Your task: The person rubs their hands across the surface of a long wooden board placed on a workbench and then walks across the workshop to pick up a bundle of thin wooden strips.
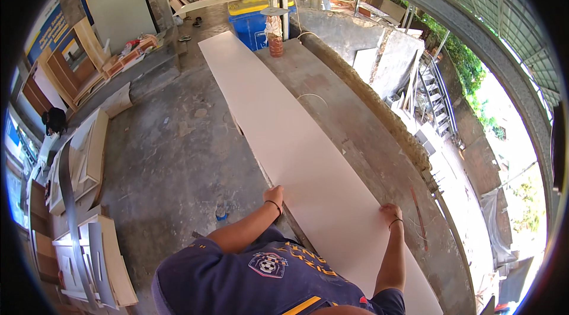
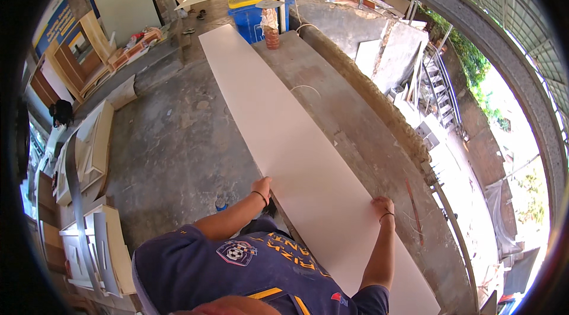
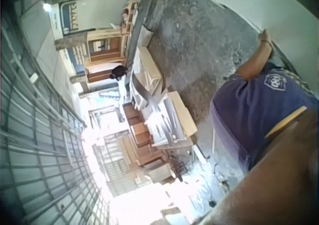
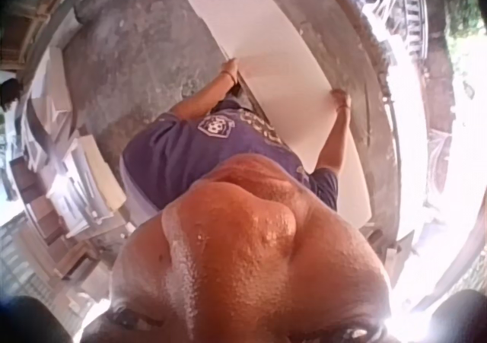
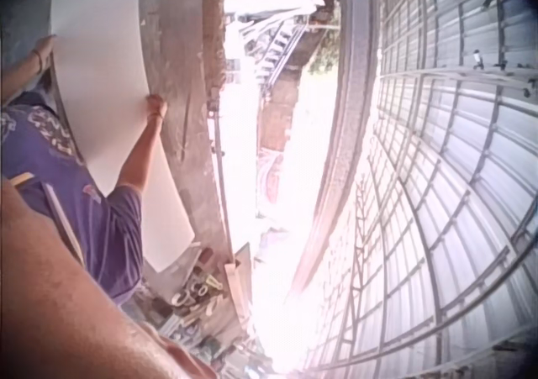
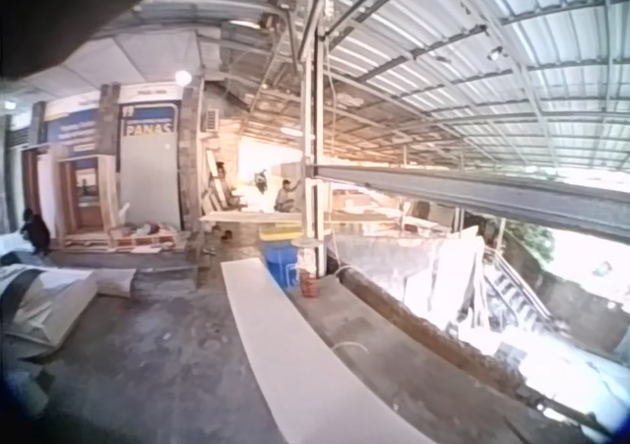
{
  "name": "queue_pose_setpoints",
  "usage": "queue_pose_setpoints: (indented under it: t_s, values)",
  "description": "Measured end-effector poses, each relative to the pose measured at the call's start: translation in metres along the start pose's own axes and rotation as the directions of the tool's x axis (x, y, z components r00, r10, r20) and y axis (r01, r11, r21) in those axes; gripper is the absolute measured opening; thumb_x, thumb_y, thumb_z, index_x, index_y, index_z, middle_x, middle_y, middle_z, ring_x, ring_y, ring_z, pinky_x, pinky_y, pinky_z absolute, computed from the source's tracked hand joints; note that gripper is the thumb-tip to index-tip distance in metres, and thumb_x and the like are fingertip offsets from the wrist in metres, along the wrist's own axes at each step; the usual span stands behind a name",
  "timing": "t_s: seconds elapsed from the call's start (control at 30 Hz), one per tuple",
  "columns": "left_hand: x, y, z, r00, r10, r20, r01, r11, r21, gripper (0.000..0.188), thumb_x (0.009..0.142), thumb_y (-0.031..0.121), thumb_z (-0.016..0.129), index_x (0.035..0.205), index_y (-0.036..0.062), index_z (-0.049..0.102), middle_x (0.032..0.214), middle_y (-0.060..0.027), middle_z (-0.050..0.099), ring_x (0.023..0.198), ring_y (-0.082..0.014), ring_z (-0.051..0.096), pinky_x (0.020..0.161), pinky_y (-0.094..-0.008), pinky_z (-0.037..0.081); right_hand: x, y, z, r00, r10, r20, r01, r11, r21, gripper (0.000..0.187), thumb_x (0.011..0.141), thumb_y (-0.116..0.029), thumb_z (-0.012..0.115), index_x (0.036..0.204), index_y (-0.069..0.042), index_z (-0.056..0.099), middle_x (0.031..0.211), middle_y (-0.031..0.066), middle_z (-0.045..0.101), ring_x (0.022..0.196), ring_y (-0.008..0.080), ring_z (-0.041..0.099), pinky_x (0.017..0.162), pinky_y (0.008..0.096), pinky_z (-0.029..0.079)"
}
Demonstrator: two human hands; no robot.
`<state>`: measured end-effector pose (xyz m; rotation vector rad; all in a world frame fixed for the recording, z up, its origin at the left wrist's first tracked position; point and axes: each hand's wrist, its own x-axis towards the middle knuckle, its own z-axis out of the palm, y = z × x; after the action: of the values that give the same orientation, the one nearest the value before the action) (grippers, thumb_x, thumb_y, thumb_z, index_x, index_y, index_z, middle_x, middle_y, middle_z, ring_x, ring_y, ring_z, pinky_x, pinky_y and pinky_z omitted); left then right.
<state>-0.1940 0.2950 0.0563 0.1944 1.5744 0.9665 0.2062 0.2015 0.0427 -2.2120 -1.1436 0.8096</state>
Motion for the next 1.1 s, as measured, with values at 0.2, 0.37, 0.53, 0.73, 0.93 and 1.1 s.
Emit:
queue_pose_setpoints:
  t_s: [0.2,0.37,0.53,0.73,0.93,1.1]
  values:
    - [0.002,0.001,0.001,0.998,-0.045,-0.053,0.046,0.999,0.027,0.04,0.071,0.013,0.056,0.108,-0.002,0.05,0.11,-0.0164,0.05,0.103,-0.0262,0.046,0.085,-0.0362,0.036,-0.005,-0.008,-0.002,1.0,0.006,0.002,-0.006,1.0,0.01,0.018,0.067,-0.018,0.062,0.08,-0.006,0.064,0.069,0.0079,0.063,0.065,0.0145,0.059,0.061,0.0274,0.047]
    - [0.0,-0.001,0.003,0.999,0.042,-0.013,-0.042,0.998,0.039,0.024,0.073,0.016,0.054,0.091,0.0007,0.05,0.074,-0.0073,0.036,0.062,-0.018,0.033,0.056,-0.0312,0.03,-0.006,-0.008,-0.004,1.0,0.016,0.007,-0.016,0.999,0.045,0.015,0.068,-0.016,0.061,0.078,-0.006,0.064,0.069,0.0074,0.062,0.063,0.0142,0.058,0.059,0.027,0.046]
    - [0.0,-0.001,0.003,0.999,0.046,-0.007,-0.046,0.998,0.037,0.018,0.073,0.018,0.053,0.082,0.0024,0.05,0.056,-0.0021,0.032,0.042,-0.0139,0.03,0.041,-0.0285,0.028,0.001,0.001,-0.001,1.0,0.009,0.01,-0.01,0.999,0.05,0.016,0.067,-0.016,0.061,0.079,-0.005,0.064,0.07,0.0075,0.062,0.064,0.0146,0.058,0.06,0.0268,0.046]
    - [0.002,-0.004,0.004,0.998,0.052,-0.031,-0.052,0.998,0.026,0.024,0.072,0.017,0.055,0.089,0.001,0.051,0.07,-0.0063,0.039,0.058,-0.0172,0.037,0.053,-0.031,0.032,0.004,0.008,0.001,1.0,0.007,0.021,-0.009,0.998,0.065,0.016,0.067,-0.015,0.061,0.079,-0.006,0.064,0.07,0.0076,0.063,0.064,0.0154,0.058,0.061,0.0269,0.046]
    - [0.018,-0.005,-0.001,1.0,0.02,0.004,-0.02,1.0,-0.017,0.034,0.069,0.014,0.056,0.098,-0.0033,0.053,0.095,-0.014,0.054,0.089,-0.0234,0.05,0.076,-0.035,0.039,0.004,0.004,0.002,0.996,-0.086,-0.003,0.085,0.99,-0.109,0.017,0.069,-0.019,0.059,0.079,-0.007,0.064,0.072,0.0097,0.062,0.067,0.0168,0.059,0.064,0.0292,0.046]
    - [0.026,-0.008,0.009,0.995,0.041,0.096,-0.042,0.999,0.013,0.031,0.07,0.015,0.054,0.094,-0.0049,0.054,0.093,-0.0144,0.054,0.087,-0.023,0.05,0.075,-0.0353,0.039,0.043,0.097,0.0,0.955,-0.289,0.068,0.297,0.921,-0.251,0.018,0.07,-0.021,0.057,0.082,-0.009,0.064,0.076,0.0069,0.063,0.072,0.0147,0.059,0.067,0.029,0.045]
